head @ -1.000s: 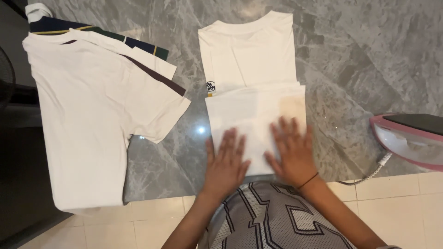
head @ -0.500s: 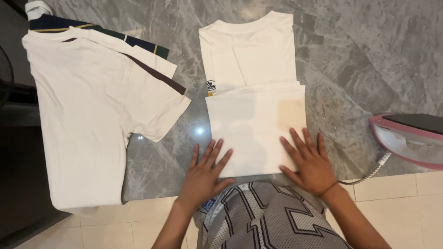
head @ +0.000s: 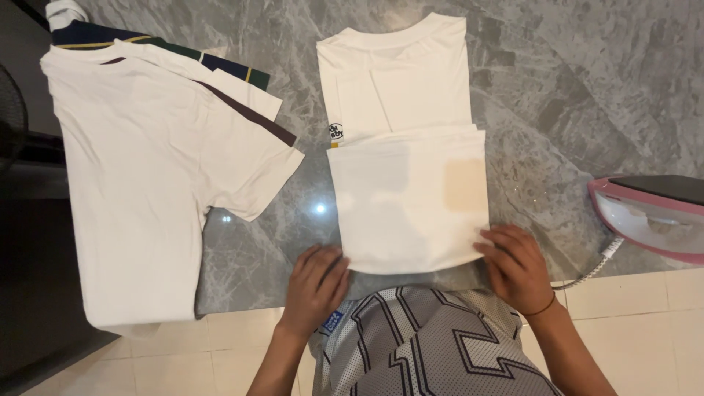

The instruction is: Ironing and folding a white t-shirt on a table

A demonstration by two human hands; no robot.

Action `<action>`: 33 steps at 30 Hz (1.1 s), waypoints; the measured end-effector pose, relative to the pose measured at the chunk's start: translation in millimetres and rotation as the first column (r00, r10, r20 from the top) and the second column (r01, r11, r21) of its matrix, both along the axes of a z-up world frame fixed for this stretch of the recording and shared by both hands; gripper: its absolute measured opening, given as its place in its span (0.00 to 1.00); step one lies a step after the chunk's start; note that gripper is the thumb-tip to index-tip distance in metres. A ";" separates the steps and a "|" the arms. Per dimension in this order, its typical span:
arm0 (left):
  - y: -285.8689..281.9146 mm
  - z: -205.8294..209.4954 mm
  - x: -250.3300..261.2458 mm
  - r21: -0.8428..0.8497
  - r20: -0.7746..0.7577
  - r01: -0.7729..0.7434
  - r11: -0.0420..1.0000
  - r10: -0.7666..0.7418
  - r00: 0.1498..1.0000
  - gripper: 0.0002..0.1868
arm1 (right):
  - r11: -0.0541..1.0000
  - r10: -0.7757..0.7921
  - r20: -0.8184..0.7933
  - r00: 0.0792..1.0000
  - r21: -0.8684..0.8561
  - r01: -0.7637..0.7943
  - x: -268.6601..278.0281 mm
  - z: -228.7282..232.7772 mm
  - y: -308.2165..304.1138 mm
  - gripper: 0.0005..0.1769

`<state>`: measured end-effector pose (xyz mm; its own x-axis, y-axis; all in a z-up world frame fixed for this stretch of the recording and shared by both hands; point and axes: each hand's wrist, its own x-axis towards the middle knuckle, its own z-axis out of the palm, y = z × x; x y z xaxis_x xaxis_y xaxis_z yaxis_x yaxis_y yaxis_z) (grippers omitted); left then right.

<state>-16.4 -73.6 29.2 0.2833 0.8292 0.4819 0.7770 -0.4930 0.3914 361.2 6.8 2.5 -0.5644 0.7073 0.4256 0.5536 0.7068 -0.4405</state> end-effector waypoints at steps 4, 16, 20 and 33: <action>5.8 16.7 12.1 -0.099 0.283 -0.057 0.993 0.083 0.955 0.09 | 0.992 -0.108 -0.307 0.946 -0.091 0.083 -37.0 38.9 7.9 0.10; -11.1 122.9 11.2 -0.053 0.452 -0.101 0.993 0.114 0.884 0.09 | 0.994 0.085 -0.505 0.859 0.105 -0.037 -29.2 106.9 -4.4 0.20; 1.8 100.9 14.1 0.010 0.535 -0.186 0.982 0.152 0.831 0.08 | 0.984 -0.175 -0.558 0.811 -0.092 0.149 -46.3 102.6 1.5 0.07; 163.0 -5.8 4.9 -0.062 0.527 -0.439 0.896 0.403 0.748 0.06 | 0.824 -0.423 -0.442 0.791 -0.550 0.133 -77.9 -17.4 152.7 0.10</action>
